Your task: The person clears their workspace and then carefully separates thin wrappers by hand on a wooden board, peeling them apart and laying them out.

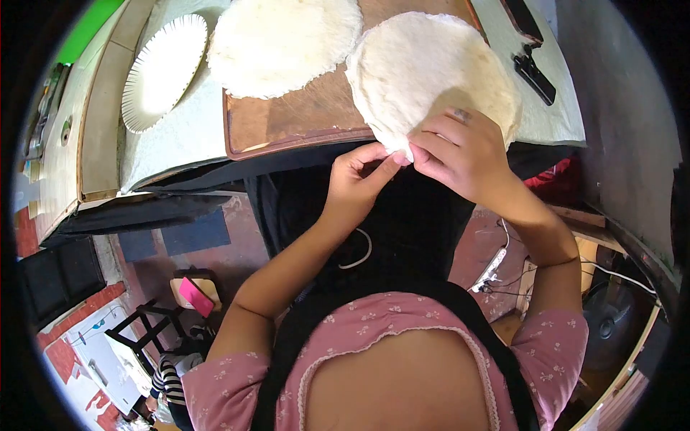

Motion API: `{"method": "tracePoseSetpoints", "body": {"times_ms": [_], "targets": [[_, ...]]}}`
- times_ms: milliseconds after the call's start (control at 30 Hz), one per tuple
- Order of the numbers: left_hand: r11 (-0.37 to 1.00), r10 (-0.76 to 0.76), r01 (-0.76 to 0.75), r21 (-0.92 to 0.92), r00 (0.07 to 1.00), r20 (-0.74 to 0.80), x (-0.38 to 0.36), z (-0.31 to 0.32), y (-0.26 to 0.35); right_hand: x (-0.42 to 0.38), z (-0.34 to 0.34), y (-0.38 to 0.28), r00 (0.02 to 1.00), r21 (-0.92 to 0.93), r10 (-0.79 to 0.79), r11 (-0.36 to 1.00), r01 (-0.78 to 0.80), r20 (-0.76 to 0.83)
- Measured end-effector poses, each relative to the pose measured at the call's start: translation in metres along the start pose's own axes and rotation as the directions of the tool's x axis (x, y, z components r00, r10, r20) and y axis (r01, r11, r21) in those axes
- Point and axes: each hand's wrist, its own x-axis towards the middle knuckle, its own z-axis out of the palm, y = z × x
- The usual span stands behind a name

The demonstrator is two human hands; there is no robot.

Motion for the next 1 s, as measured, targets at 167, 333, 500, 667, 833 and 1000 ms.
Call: {"method": "tracePoseSetpoints", "body": {"times_ms": [167,333,500,667,833,1000], "targets": [[0.999,0.036,-0.035,-0.035,0.999,0.006,-0.001,-0.001,0.001,0.002,-0.002,-0.006,0.998,-0.099,-0.013,0.995,0.019,0.056],[0.997,0.043,-0.042,-0.06,0.999,0.013,0.0,0.0,0.001,0.003,0.0,-0.004,1.0,-0.026,-0.002,1.0,0.003,0.021],[0.998,0.055,-0.054,-0.039,0.998,0.021,0.001,-0.002,-0.001,0.003,0.002,-0.005,0.997,0.063,0.081,0.995,-0.08,-0.015],[0.998,0.04,-0.039,-0.052,0.999,0.017,0.001,-0.001,0.001,0.0,-0.001,-0.01,0.988,0.133,0.15,0.981,-0.143,-0.038],[0.999,-0.005,0.006,-0.054,1.0,0.009,0.002,-0.001,-0.001,-0.008,-0.011,-0.003,0.987,0.11,0.155,0.983,-0.149,-0.046],[0.998,0.004,-0.002,0.06,0.999,-0.045,0.004,0.0,-0.003,-0.022,-0.005,-0.001,0.985,0.103,0.146,0.985,-0.136,-0.089]]}}
